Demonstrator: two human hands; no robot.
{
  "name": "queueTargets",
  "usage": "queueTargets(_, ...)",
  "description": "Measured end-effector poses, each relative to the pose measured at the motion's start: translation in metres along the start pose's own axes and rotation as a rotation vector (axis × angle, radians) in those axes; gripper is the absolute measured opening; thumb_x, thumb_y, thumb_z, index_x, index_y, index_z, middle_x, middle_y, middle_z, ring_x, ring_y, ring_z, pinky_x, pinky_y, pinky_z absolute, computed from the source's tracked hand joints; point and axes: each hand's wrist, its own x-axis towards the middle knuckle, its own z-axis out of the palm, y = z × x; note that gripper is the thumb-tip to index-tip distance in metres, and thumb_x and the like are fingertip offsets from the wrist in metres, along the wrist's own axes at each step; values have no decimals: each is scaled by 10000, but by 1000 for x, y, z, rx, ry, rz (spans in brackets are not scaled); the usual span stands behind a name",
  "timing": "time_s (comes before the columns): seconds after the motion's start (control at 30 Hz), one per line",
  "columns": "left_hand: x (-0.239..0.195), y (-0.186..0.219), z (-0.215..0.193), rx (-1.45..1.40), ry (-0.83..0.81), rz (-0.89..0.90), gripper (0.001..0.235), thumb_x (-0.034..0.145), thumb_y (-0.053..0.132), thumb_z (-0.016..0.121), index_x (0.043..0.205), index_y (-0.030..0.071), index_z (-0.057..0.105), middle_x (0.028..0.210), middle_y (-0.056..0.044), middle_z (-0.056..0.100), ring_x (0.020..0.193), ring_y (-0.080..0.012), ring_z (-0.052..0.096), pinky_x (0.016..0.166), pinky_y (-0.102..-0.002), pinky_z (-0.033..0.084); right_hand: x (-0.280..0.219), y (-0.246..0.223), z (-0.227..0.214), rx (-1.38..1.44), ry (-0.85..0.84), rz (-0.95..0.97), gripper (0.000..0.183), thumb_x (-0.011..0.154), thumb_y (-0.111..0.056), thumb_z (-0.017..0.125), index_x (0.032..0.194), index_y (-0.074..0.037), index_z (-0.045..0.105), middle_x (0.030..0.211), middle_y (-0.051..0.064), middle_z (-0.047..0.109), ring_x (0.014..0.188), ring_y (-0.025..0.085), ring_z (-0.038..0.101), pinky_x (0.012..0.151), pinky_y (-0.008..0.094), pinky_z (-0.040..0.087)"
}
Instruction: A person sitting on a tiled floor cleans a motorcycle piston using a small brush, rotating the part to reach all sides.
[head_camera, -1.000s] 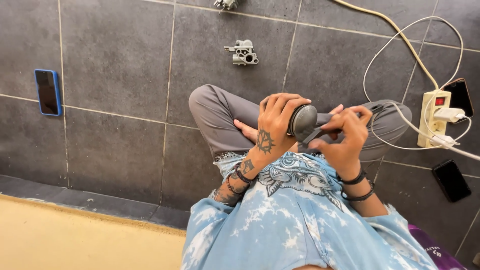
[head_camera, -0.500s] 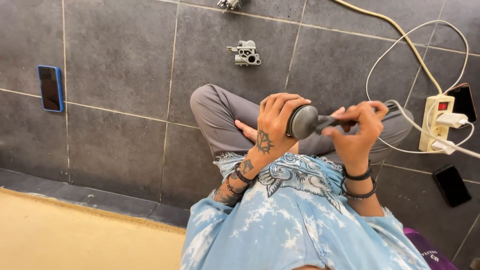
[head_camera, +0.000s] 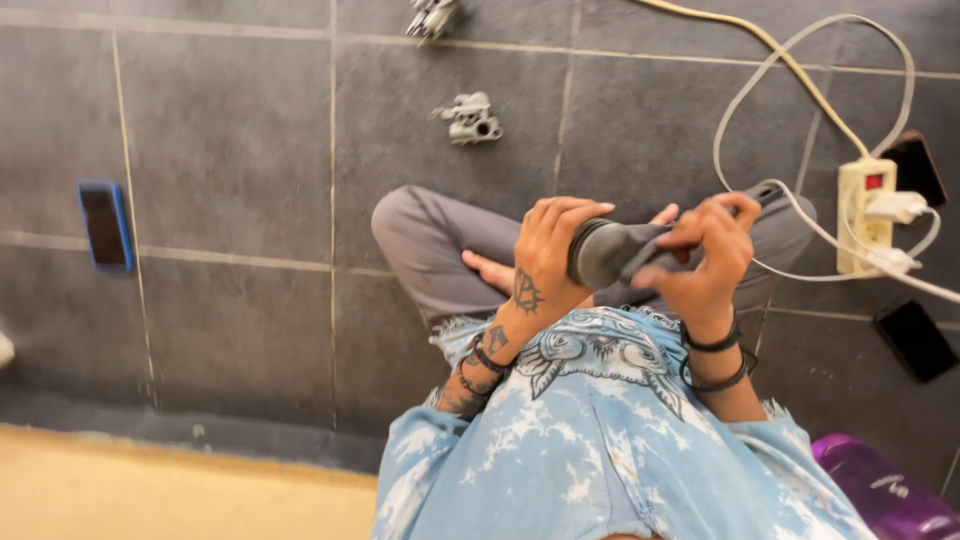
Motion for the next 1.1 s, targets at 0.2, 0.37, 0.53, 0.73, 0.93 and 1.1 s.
queueTargets(0.2, 18, 12, 2, -80, -152, 119, 227, 900, 139, 722, 1127, 129, 710, 1039, -22, 665, 983, -257, 645, 960, -390, 516, -15, -31, -4, -63, 10, 3, 645, 597, -764, 816, 677, -145, 651, 556, -26, 469, 594, 188, 486, 986, 449, 342)
queueTargets(0.37, 24, 21, 6, -120, -186, 174, 240, 844, 141, 723, 1083, 128, 722, 1012, -28, 677, 949, -253, 656, 955, -392, 519, -17, -17, -26, -177, 125, 89, 654, 684, -779, 752, 762, -135, 665, 633, 8, 507, 660, 208, 514, 1003, 447, 339)
queueTargets(0.53, 28, 12, -2, -86, -260, 218, 215, 834, 84, 718, 1049, 99, 722, 994, -59, 698, 900, -291, 665, 906, -405, 528, -7, -38, -15, -200, 66, 74, 602, 685, -747, 772, 722, -159, 650, 549, -39, 452, 567, 186, 522, 910, 409, 414)
queueTargets(0.73, 12, -4, 8, -14, -257, 207, 458, 815, 469, 829, 1055, 93, 729, 996, -65, 700, 905, -272, 660, 886, -386, 531, -21, -34, -12, -229, 114, 223, 530, 824, -713, 683, 762, -187, 682, 539, -16, 519, 577, 214, 573, 685, 360, 479)
queueTargets(0.93, 18, 8, 16, 10, -269, 254, 349, 796, 331, 871, 1018, 100, 732, 970, -56, 696, 895, -268, 661, 850, -381, 528, -28, -21, -19, -248, 181, 335, 547, 865, -707, 651, 759, -171, 630, 503, 24, 509, 487, 213, 581, 569, 310, 475)
queueTargets(1.1, 19, 11, 16, 73, -325, 295, 266, 845, 222, 802, 1054, 83, 712, 987, -65, 662, 921, -281, 640, 861, -403, 516, -46, -26, -15, -127, 112, 384, 458, 895, -605, 664, 783, -164, 611, 509, 21, 556, 476, 235, 615, 541, 314, 497)
